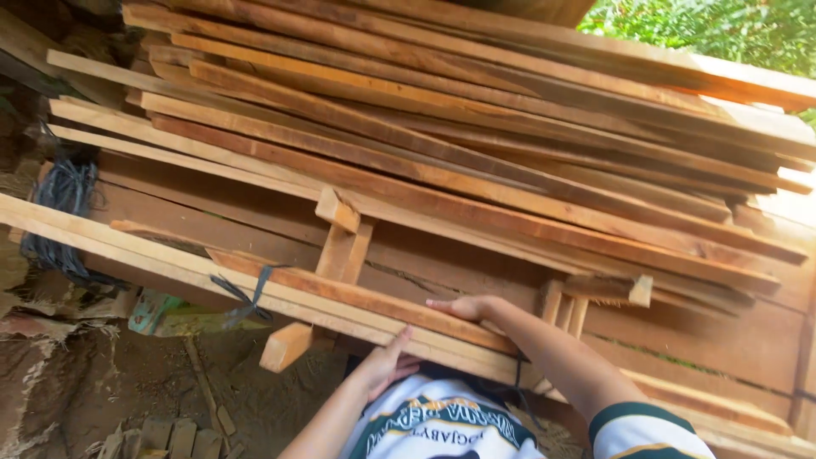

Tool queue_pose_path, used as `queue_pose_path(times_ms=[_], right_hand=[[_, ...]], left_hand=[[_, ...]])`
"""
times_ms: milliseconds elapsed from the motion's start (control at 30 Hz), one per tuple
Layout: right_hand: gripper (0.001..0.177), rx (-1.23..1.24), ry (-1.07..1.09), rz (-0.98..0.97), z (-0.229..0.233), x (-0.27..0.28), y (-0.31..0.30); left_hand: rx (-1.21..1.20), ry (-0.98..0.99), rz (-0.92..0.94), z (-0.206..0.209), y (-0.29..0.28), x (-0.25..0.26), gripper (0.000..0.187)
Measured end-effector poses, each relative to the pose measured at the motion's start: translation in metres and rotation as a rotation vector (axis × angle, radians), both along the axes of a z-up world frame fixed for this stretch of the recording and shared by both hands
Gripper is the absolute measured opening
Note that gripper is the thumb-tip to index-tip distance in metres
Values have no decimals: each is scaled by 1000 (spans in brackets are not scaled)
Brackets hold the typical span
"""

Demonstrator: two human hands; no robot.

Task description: The recorder bundles thin wooden strips together using plastic ties.

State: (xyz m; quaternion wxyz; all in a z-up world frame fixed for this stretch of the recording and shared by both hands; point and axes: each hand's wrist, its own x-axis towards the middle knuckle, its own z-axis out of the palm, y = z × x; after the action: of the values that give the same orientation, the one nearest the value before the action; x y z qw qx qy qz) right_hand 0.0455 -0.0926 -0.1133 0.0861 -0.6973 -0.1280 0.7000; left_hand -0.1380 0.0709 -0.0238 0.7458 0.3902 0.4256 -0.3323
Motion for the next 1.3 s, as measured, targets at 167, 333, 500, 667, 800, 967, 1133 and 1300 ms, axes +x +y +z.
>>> queue_pose_path(times_ms=[167,333,500,667,800,967,1133,1300], right_hand=[[113,-72,219,-91,-6,0,7],[129,-164,313,-88,-13,1,12],[125,-76,298,-32,13,5,17],[119,-45,73,67,32,41,22],[124,14,-243,59,31,66,19],[114,37,-328,29,58,61,25],[105,19,-571,76,71,57,26],[81,54,-670,-7,71,43,20]], left_hand=[[-121,85,110,-30,5,-15,83],[-165,209,222,5,11,1,69],[-171,320,673,65,-5,31,70],[-122,290,661,59,-15,40,83],[-134,195,698,40,-24,45,95],[-108,156,712,34,-18,42,85],[-77,48,739,-8,-16,44,73],[-46,46,769,-53,-19,51,98]])
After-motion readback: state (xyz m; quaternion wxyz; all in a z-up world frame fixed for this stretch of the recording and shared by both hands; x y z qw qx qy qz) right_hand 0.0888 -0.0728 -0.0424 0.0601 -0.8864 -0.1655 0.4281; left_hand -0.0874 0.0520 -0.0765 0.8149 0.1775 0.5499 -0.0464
